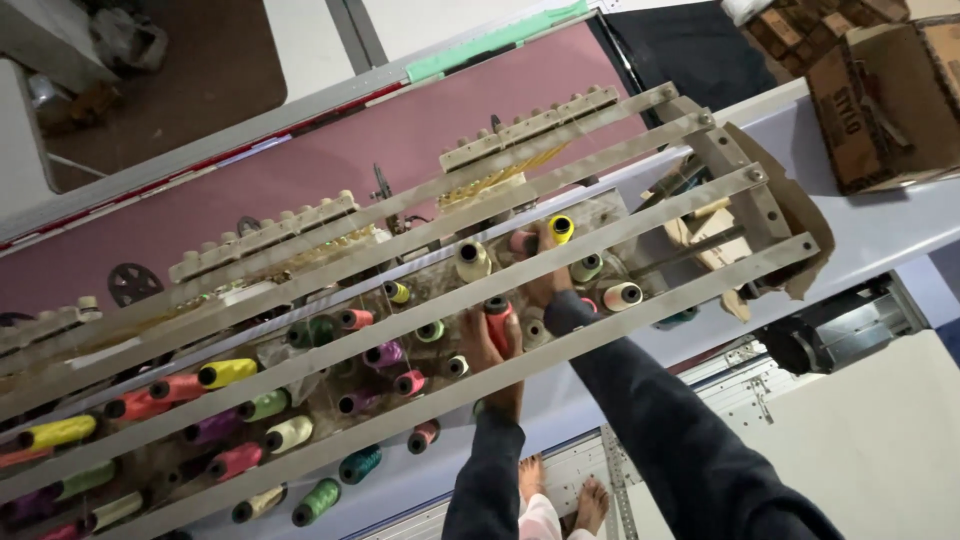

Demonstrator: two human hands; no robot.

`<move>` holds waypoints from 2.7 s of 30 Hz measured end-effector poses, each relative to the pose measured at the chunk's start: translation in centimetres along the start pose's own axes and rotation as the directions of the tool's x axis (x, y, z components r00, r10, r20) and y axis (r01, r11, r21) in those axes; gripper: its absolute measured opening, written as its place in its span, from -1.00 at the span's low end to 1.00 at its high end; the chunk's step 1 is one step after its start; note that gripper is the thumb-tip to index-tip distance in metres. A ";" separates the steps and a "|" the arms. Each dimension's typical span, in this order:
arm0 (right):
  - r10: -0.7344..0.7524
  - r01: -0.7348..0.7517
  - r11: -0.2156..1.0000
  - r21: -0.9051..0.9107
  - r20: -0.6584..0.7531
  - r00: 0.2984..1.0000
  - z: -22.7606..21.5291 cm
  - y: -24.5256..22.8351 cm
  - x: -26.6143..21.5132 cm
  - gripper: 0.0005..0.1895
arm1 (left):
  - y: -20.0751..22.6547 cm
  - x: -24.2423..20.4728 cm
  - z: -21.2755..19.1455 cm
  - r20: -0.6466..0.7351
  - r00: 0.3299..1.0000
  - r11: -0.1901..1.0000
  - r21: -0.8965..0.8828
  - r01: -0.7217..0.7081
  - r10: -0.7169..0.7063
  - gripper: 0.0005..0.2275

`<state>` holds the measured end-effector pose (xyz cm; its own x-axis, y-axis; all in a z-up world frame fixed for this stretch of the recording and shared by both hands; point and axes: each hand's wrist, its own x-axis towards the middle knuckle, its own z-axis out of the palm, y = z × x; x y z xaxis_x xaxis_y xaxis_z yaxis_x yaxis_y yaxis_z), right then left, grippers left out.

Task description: The person takes pink thread spools from a cardboard box and places them onto a multi-tiered rack on a sewing machine. They arrange the spools in a row, occasionally adjusting their positions to fit them securely.

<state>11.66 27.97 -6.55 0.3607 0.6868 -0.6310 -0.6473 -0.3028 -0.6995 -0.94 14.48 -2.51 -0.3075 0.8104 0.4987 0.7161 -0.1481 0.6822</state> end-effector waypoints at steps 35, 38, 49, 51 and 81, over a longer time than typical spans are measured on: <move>0.252 0.023 0.844 -0.535 0.435 0.864 -8.6 -5.6 -27.0 -0.78 | 6.1 2.0 -6.9 0.988 0.028 -0.194 -0.057 0.979 -0.151 -0.52; 0.291 0.122 0.766 -0.631 0.510 0.810 -10.9 -5.6 -26.7 -0.67 | 5.8 2.6 -6.5 0.995 0.009 -0.244 -0.034 0.969 -0.100 -0.62; 0.152 0.539 0.257 -0.802 0.584 0.798 -18.4 -8.4 -29.4 -0.38 | 6.4 2.2 -10.3 0.987 0.162 -0.214 -0.155 0.965 0.017 -0.86; 0.133 0.574 0.490 -0.656 0.707 0.694 -18.8 -10.3 -30.7 -0.41 | 6.0 1.7 -10.6 0.972 0.235 -0.218 -0.226 0.949 0.014 -0.81; -0.792 0.691 0.562 -0.454 -0.052 0.609 -25.9 -13.1 -34.7 -0.76 | 9.3 -5.9 -20.0 0.788 0.559 0.560 -0.350 0.751 -0.257 -0.70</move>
<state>24.97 -8.98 15.82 0.7668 0.6236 0.1522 0.1911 0.0046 -0.9816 -5.04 -3.00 11.60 0.1383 0.9380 -0.3178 -0.0493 0.3270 0.9437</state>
